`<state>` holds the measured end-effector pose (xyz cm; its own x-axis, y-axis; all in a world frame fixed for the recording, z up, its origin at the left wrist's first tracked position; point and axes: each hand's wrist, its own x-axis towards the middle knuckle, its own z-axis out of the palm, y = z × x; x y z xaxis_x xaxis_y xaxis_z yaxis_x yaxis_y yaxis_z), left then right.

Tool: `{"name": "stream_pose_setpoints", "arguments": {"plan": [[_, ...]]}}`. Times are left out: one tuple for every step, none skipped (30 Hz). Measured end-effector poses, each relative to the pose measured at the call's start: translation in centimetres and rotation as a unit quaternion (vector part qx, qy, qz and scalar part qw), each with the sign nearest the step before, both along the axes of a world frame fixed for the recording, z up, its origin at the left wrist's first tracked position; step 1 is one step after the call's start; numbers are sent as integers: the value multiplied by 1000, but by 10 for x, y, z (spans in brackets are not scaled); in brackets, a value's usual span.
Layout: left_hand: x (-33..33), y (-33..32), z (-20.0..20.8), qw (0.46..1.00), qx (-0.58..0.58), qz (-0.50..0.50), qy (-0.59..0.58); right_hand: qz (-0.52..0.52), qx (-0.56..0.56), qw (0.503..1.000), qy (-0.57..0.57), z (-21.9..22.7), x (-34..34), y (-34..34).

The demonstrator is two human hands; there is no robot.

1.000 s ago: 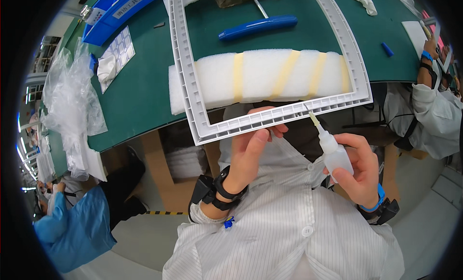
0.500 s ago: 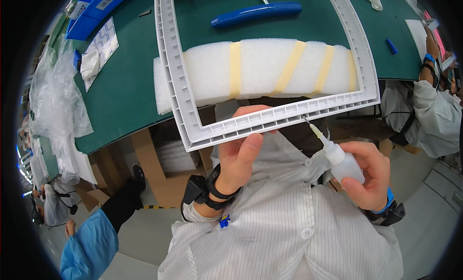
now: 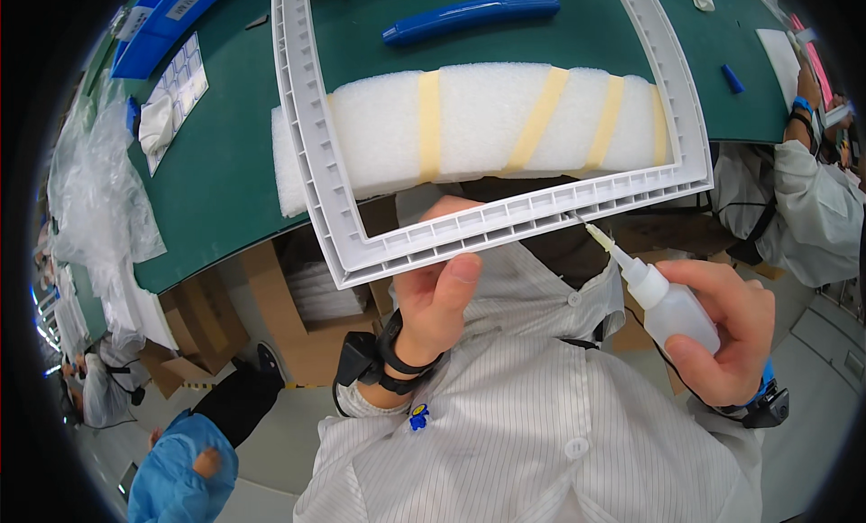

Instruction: The person is seen assembling components of a frame using glue and a manual press.

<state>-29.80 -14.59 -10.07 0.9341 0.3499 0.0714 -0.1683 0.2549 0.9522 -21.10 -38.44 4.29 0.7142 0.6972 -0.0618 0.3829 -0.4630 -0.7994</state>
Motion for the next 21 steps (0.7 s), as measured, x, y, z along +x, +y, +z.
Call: {"name": "stream_pose_setpoints", "arguments": {"plan": [[-1, 0, 0, 1000, -1, 1, 1, 0, -1, 1000, 1, 3, 1, 1], [-1, 1, 0, 1000, -2, 1, 2, 3, -11, 1000, -1, 7, 3, 3], [-1, 0, 1, 1000, -5, 1, 7, 6, -21, 1000, -4, 10, 4, 4], [-1, 0, 2, 1000, -8, 2, 13, 5, -22, 1000, -4, 13, 5, 6], [-1, 0, 1, 1000, -10, 1, 13, 5, -21, 1000, -12, 15, 5, 8], [-1, 1, 1, 1000, -8, 0, 10, 8, -18, 1000, -20, 16, 6, 9], [-2, 2, 0, 1000, -7, -1, 6, 8, -18, 1000, -20, 16, 7, 11], [-2, 2, -1, 1000, -7, -1, 6, 10, -18, 1000, -23, 16, 7, 11], [-3, 3, -2, 1000, -5, -1, 4, 11, -19, 999, -26, 17, 7, 12], [-3, 3, -2, 1000, -3, -2, 3, 11, -19, 999, -26, 18, 8, 13], [-3, 3, -2, 1000, -3, -1, 3, 14, -22, 999, -21, 19, 9, 14], [-2, 4, -2, 1000, -1, -1, 1, 16, -25, 999, -18, 20, 9, 14], [-2, 4, -2, 1000, 2, -2, -1, 15, -25, 999, -17, 21, 9, 14], [-2, 4, -2, 1000, 1, -2, 0, 18, -26, 999, -23, 21, 10, 14], [-2, 4, -2, 1000, 0, -2, 2, 21, -28, 999, -28, 22, 10, 14], [-3, 4, -2, 1000, -1, -2, 5, 21, -28, 999, -28, 22, 10, 14], [-3, 4, -2, 1000, -1, -2, 5, 21, -28, 999, -29, 22, 10, 14], [-3, 3, -2, 1000, -3, 0, 5, 21, -29, 999, -31, 22, 10, 15], [-3, 3, -2, 1000, -4, 2, 6, 21, -29, 999, -30, 22, 10, 15], [-3, 3, -2, 1000, -4, 2, 6, 22, -30, 999, -33, 22, 10, 15], [-3, 3, -1, 1000, -6, 2, 8, 22, -31, 999, -36, 22, 11, 15]]}}
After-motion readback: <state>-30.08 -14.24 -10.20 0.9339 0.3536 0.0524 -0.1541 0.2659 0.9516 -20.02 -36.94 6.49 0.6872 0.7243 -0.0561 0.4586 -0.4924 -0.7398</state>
